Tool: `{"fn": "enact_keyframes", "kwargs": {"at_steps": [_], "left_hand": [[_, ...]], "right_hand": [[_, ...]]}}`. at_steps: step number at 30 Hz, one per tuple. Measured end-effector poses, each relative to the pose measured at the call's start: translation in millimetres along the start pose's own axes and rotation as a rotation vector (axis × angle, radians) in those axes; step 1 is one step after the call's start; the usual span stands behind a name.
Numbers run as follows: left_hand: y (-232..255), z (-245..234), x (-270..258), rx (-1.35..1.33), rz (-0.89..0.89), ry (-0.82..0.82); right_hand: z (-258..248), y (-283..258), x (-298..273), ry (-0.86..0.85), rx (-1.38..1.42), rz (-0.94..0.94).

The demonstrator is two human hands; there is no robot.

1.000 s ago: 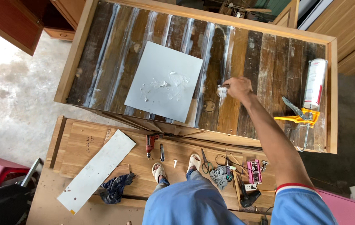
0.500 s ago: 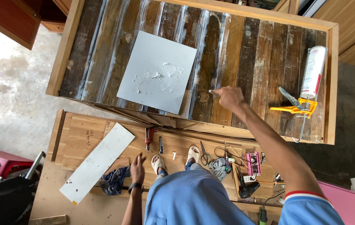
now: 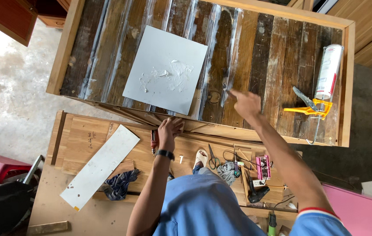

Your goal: The person applies white adhesive to the gaps between wooden planks of a large furniture piece using a putty knife and then applies more adhesive from a tube using a caulking gun.

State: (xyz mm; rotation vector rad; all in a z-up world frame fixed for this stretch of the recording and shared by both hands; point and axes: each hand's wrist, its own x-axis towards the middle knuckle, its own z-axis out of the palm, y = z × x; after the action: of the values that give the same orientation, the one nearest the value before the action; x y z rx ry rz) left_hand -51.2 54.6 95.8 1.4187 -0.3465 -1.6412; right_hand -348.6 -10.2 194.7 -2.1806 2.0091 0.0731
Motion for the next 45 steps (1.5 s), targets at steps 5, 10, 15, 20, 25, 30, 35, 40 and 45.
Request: {"fn": "enact_keyframes", "kwargs": {"at_steps": [5,10,15,20,25,30,35,40,45], "left_hand": [[5.2,20.1,13.3,-0.119,-0.03,0.137],[11.4,0.2,21.2,0.221,0.328,0.48],[67.0,-10.6,22.2,0.779,0.407,0.448],[88.7,7.1,10.3,0.893,0.242,0.359],[74.7,13.2,21.8,1.053,0.164,0.35],[40.1,21.2,14.7,1.135,0.233,0.468],[45.0,31.1,22.6,0.599,0.021,0.524],[30.4,20.7,45.7,0.585,-0.052,0.472],[28.8,27.7,39.7,0.557,-0.04,0.455]], "right_hand": [[45.1,-13.6,-5.4,0.022,-0.113,-0.027],[23.6,-39.5,-48.4,-0.054,0.815,0.108],[19.6,-36.1,-0.9,-0.193,0.088,0.091],[-11.1,-67.6,107.9,0.125,0.243,-0.037],[-25.3,-111.8,184.6,0.121,0.339,-0.09],[-21.0,-135.2,236.9,0.028,0.099,-0.315],[-29.8,-151.7,236.7,-0.052,-0.109,-0.362],[-25.7,-145.2,245.3,-0.104,-0.159,-0.451],[-22.5,-136.4,240.2,-0.138,-0.244,-0.544]]}}
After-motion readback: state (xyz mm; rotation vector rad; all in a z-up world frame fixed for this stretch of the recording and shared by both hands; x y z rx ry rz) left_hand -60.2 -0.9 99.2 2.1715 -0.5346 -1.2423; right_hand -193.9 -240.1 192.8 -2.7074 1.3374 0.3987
